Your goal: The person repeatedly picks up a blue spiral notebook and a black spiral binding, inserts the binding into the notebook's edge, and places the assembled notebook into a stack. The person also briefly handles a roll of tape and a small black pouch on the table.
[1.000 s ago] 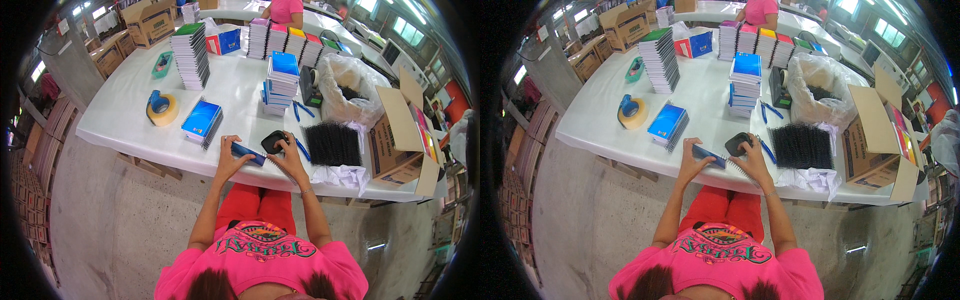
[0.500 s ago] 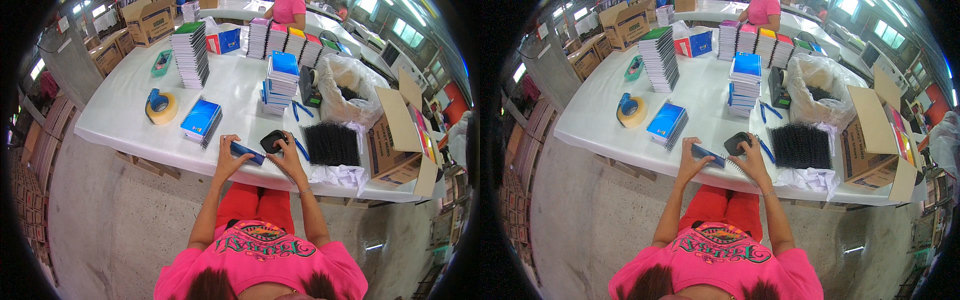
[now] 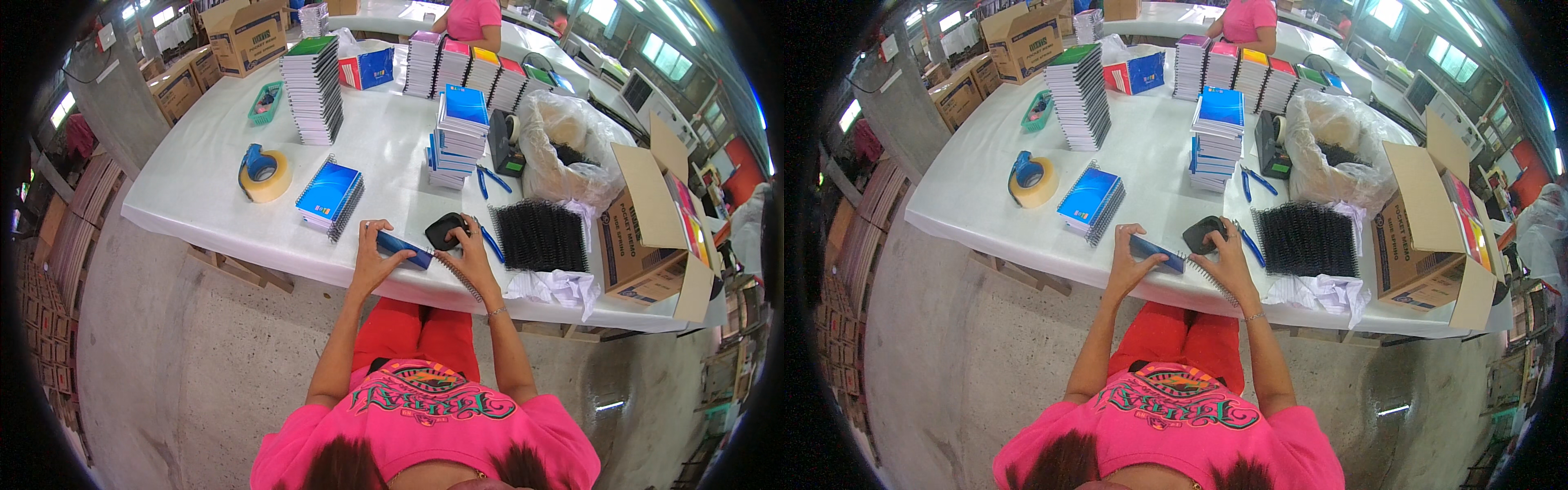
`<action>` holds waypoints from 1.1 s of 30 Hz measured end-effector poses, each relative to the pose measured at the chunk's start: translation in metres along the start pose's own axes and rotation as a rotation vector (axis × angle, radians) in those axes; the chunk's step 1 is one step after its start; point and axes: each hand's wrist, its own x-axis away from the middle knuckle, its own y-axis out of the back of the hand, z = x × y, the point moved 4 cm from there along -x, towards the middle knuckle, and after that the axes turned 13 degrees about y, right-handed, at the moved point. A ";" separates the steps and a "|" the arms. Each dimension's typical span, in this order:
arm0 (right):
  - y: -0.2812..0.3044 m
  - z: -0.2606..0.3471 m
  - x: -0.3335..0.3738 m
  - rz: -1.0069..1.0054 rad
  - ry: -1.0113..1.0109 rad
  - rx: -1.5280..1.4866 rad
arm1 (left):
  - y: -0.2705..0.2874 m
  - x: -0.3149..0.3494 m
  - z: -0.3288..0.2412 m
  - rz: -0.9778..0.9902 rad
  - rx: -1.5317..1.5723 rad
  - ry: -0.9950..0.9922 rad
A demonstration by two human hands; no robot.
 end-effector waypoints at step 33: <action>-0.001 0.000 0.000 -0.002 -0.017 -0.010 | 0.001 0.001 -0.003 -0.002 0.020 -0.007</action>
